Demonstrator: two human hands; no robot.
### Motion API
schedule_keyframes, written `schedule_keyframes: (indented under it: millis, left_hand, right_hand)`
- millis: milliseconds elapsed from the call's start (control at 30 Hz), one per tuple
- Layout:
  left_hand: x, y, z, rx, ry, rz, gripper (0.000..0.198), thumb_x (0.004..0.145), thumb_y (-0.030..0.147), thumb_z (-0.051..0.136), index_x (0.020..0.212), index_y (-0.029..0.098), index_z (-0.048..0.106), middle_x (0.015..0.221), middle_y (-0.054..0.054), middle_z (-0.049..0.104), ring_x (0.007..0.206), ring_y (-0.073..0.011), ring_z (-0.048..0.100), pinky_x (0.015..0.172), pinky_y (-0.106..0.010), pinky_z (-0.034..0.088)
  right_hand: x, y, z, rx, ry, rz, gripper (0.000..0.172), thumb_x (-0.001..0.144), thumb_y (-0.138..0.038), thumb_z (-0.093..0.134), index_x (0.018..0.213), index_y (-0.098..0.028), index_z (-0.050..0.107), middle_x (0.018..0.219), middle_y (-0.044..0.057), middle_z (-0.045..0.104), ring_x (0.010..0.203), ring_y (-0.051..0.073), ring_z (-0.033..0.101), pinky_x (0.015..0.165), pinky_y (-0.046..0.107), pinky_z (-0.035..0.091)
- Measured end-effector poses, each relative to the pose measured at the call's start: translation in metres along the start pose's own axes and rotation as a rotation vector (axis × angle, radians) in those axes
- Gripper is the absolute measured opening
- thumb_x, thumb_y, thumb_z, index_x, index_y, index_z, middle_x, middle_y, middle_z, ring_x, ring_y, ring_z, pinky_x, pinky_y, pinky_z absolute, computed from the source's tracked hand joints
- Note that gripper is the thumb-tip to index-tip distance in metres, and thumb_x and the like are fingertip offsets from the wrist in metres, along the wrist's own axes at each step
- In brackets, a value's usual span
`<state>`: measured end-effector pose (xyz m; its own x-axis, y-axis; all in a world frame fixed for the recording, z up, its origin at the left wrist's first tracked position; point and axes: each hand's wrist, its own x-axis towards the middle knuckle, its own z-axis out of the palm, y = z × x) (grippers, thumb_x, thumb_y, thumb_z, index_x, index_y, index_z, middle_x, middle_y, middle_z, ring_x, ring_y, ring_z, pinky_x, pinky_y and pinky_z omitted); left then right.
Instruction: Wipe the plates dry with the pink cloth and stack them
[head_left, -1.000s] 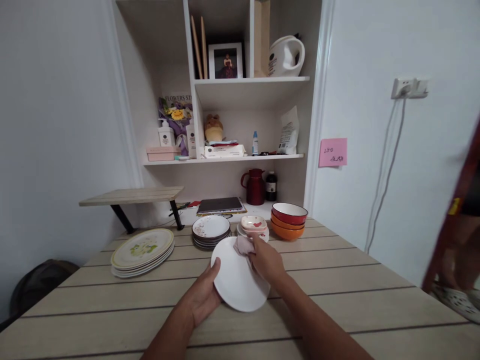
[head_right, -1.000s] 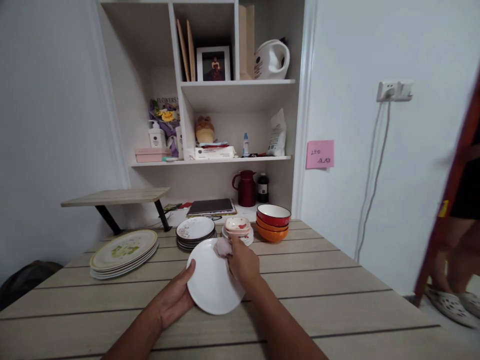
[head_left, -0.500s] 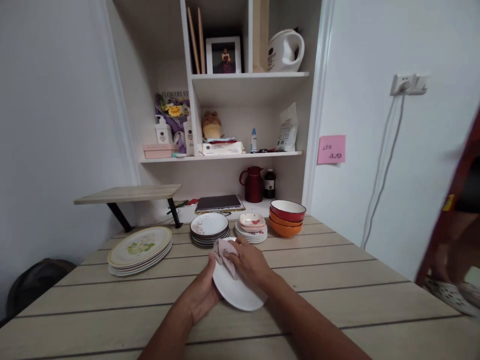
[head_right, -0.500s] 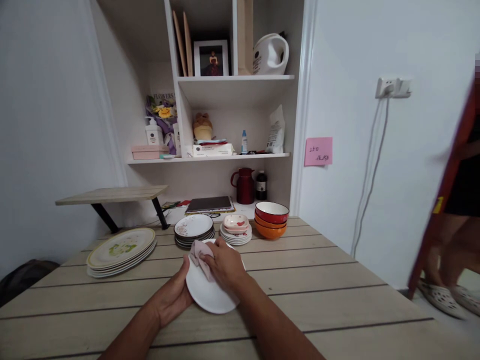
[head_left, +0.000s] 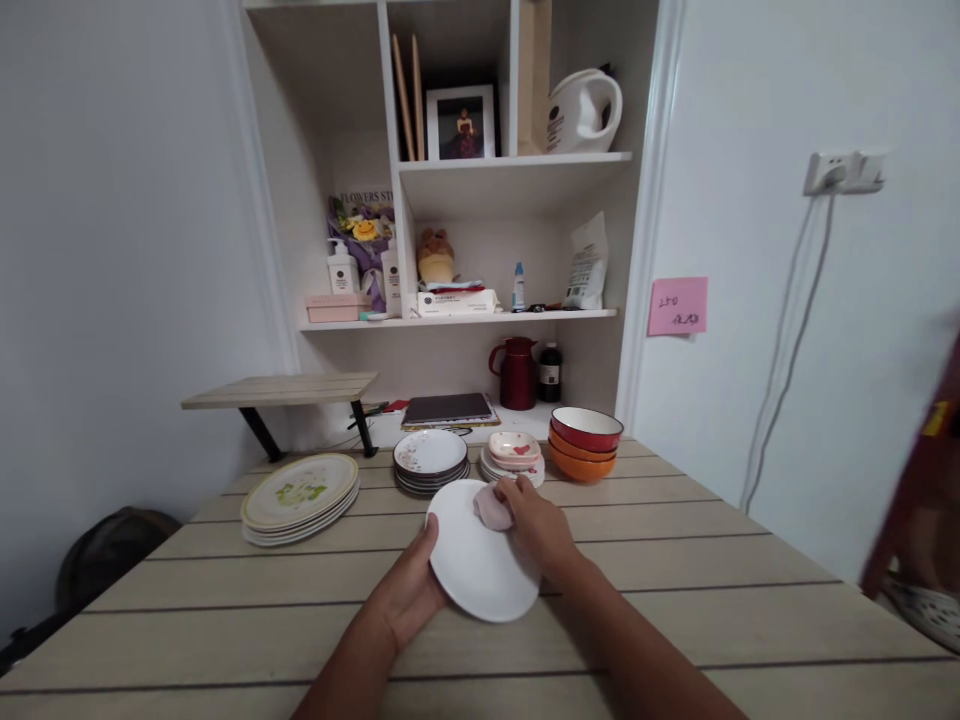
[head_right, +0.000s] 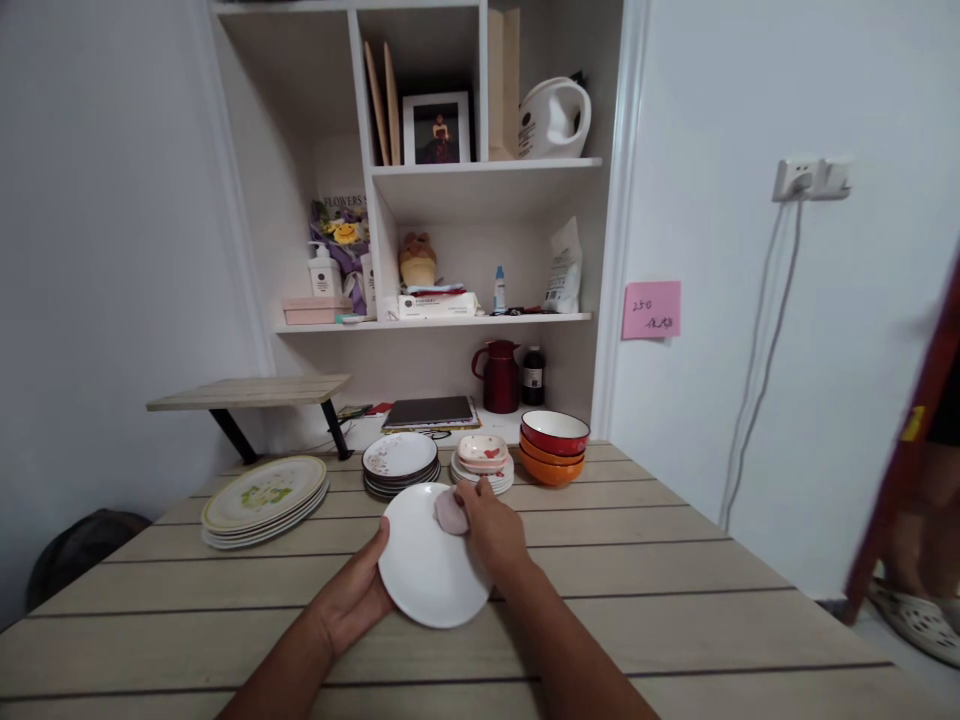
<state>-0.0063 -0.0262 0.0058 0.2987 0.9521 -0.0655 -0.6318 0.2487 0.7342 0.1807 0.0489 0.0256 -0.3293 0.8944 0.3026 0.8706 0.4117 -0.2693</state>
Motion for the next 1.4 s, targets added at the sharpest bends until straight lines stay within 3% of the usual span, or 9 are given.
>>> schedule_keyframes:
  millis: [200, 500, 567, 667, 833, 1000, 1200, 1400]
  left_hand:
    - [0.002, 0.001, -0.005, -0.060, 0.032, -0.013, 0.067, 0.088, 0.049, 0.050, 0.143, 0.013, 0.036, 0.123, -0.016, 0.064, 0.121, -0.0273, 0.054, 0.109, -0.043, 0.030]
    - [0.007, -0.002, -0.016, -0.098, -0.034, -0.031, 0.071, 0.086, 0.052, 0.051, 0.142, 0.012, 0.037, 0.126, -0.017, 0.062, 0.120, -0.0288, 0.055, 0.108, -0.043, 0.031]
    - [0.007, -0.003, -0.016, -0.087, -0.039, -0.028, 0.068, 0.086, 0.053, 0.049, 0.141, 0.013, 0.040, 0.126, -0.016, 0.062, 0.121, -0.0282, 0.054, 0.107, -0.042, 0.032]
    - [0.006, -0.003, -0.012, -0.077, -0.076, -0.016, 0.067, 0.086, 0.057, 0.046, 0.137, 0.013, 0.046, 0.126, -0.015, 0.063, 0.121, -0.0276, 0.054, 0.106, -0.041, 0.034]
    - [0.004, -0.003, -0.006, -0.017, -0.077, -0.058, 0.072, 0.083, 0.066, 0.040, 0.129, 0.013, 0.054, 0.121, -0.016, 0.065, 0.114, -0.0290, 0.059, 0.098, -0.041, 0.042]
    - [0.006, -0.005, -0.006, -0.043, -0.056, 0.003, 0.068, 0.084, 0.063, 0.043, 0.128, 0.012, 0.055, 0.113, -0.016, 0.068, 0.109, -0.0259, 0.062, 0.100, -0.038, 0.040]
    - [0.004, -0.006, -0.004, -0.042, -0.055, 0.000, 0.064, 0.086, 0.060, 0.044, 0.132, 0.016, 0.052, 0.117, -0.014, 0.068, 0.115, -0.0258, 0.059, 0.105, -0.039, 0.036]
    - [0.001, -0.005, -0.008, -0.052, -0.033, 0.007, 0.068, 0.085, 0.062, 0.042, 0.136, 0.017, 0.049, 0.123, -0.014, 0.064, 0.121, -0.0270, 0.055, 0.106, -0.042, 0.034]
  right_hand:
    - [-0.006, -0.003, 0.002, -0.057, -0.089, -0.087, 0.027, 0.087, -0.020, 0.041, 0.108, -0.027, 0.057, 0.109, 0.008, 0.053, 0.082, 0.020, 0.059, 0.058, 0.027, 0.031]
    - [-0.038, 0.013, -0.018, 0.024, -0.285, -0.345, 0.045, 0.072, -0.012, 0.055, 0.115, -0.023, 0.052, 0.116, 0.008, 0.048, 0.091, 0.019, 0.054, 0.075, 0.029, 0.039]
    - [-0.048, 0.011, -0.025, 0.088, -0.286, -0.419, 0.039, 0.076, -0.017, 0.055, 0.114, -0.021, 0.051, 0.115, 0.009, 0.049, 0.099, 0.021, 0.050, 0.083, 0.031, 0.039]
    - [-0.058, -0.006, -0.027, 0.151, -0.293, -0.461, 0.022, 0.086, -0.029, 0.050, 0.106, -0.020, 0.055, 0.108, 0.008, 0.053, 0.096, 0.020, 0.049, 0.085, 0.033, 0.040]
    - [-0.055, -0.050, -0.007, 0.224, -0.183, -0.455, 0.017, 0.092, -0.026, 0.043, 0.096, -0.020, 0.059, 0.104, 0.008, 0.054, 0.090, 0.018, 0.049, 0.081, 0.031, 0.040]
    - [-0.020, -0.067, 0.005, 0.131, -0.004, -0.355, 0.016, 0.087, -0.022, 0.051, 0.098, -0.023, 0.063, 0.108, 0.006, 0.054, 0.090, 0.018, 0.050, 0.077, 0.028, 0.038]
    - [0.018, -0.040, -0.005, 0.078, 0.044, -0.271, 0.024, 0.091, -0.024, 0.044, 0.108, -0.023, 0.061, 0.115, 0.007, 0.053, 0.102, 0.021, 0.049, 0.081, 0.029, 0.036]
    - [-0.010, 0.007, -0.007, 0.032, -0.052, -0.214, 0.024, 0.090, -0.023, 0.043, 0.106, -0.022, 0.061, 0.111, 0.010, 0.056, 0.096, 0.021, 0.053, 0.073, 0.028, 0.038]
